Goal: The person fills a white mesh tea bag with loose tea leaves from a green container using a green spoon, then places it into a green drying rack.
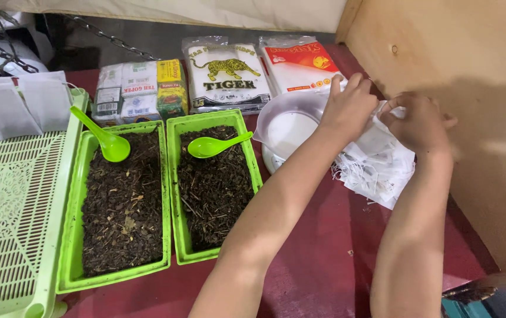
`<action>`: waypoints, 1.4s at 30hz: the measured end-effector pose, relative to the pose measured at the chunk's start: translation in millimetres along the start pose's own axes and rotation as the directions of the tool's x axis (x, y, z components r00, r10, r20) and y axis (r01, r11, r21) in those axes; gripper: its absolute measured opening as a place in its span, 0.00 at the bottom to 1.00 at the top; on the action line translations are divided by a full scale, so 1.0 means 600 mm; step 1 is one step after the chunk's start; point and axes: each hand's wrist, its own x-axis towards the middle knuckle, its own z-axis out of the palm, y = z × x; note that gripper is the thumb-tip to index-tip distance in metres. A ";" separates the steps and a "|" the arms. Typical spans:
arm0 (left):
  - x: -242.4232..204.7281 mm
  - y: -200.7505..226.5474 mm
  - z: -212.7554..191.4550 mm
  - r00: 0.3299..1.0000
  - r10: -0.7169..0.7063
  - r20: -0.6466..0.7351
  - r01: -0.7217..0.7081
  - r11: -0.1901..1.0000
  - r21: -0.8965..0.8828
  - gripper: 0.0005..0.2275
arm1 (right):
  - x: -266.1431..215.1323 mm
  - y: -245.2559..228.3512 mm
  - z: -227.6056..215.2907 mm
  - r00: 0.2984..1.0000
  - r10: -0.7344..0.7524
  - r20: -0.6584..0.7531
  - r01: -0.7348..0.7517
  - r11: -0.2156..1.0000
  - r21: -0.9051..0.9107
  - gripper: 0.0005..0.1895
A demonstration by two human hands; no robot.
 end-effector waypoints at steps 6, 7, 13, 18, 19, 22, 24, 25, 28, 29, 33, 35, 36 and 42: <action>-0.012 -0.022 -0.054 0.997 0.026 -0.074 -0.029 0.999 -0.040 0.09 | -0.006 -0.023 -0.004 0.990 -0.083 -0.117 0.090 0.994 0.059 0.04; -0.014 -0.029 -0.059 0.997 0.024 -0.074 -0.027 0.999 -0.037 0.09 | -0.012 -0.038 -0.010 0.989 -0.086 -0.117 0.093 0.994 0.060 0.04; -0.045 -0.075 -0.104 0.995 -0.010 -0.098 0.006 0.999 -0.041 0.11 | -0.010 -0.081 0.003 0.860 -0.432 -0.273 0.484 0.859 0.165 0.04; -0.083 -0.122 -0.148 0.987 -0.023 -0.162 0.022 1.000 -0.010 0.07 | -0.011 -0.135 0.021 0.785 -0.525 -0.330 0.595 0.787 0.162 0.03; -0.091 -0.132 -0.160 0.986 -0.025 -0.162 0.025 1.000 -0.006 0.07 | -0.024 -0.160 0.012 0.782 -0.528 -0.330 0.598 0.784 0.165 0.03; -0.121 -0.161 -0.191 0.990 -0.061 -0.124 0.060 0.998 -0.019 0.08 | -0.056 -0.223 -0.005 0.883 -0.404 -0.240 0.455 0.863 0.219 0.02; -0.142 -0.184 -0.208 0.973 -0.078 -0.217 0.078 0.997 -0.007 0.07 | -0.064 -0.255 -0.004 0.920 -0.337 -0.199 0.375 0.905 0.202 0.02; -0.156 -0.193 -0.223 0.972 -0.087 -0.219 0.089 0.996 0.001 0.07 | -0.063 -0.266 0.003 0.917 -0.348 -0.197 0.386 0.899 0.206 0.02; -0.202 -0.217 -0.269 0.961 -0.067 -0.270 0.068 0.998 -0.007 0.03 | -0.070 -0.306 0.018 0.897 -0.387 -0.215 0.426 0.887 0.181 0.01; -0.216 -0.225 -0.287 0.965 -0.077 -0.250 0.078 0.997 -0.006 0.03 | -0.075 -0.324 0.019 0.894 -0.402 -0.196 0.437 0.880 0.188 0.02; -0.271 -0.263 -0.323 0.950 -0.092 -0.298 0.104 0.994 0.023 0.03 | -0.110 -0.395 0.007 0.867 -0.486 -0.109 0.495 0.818 0.292 0.05; -0.297 -0.273 -0.348 0.955 -0.138 -0.261 0.141 0.990 -0.010 0.03 | -0.121 -0.422 0.010 0.860 -0.501 -0.093 0.503 0.806 0.312 0.05; -0.310 -0.277 -0.361 0.959 -0.177 -0.221 0.170 0.984 -0.049 0.03 | -0.126 -0.435 0.012 0.857 -0.508 -0.079 0.504 0.799 0.327 0.06; -0.361 -0.288 -0.424 0.926 -0.356 -0.123 0.337 0.929 -0.151 0.01 | -0.143 -0.493 0.024 0.829 -0.555 -0.066 0.547 0.780 0.305 0.04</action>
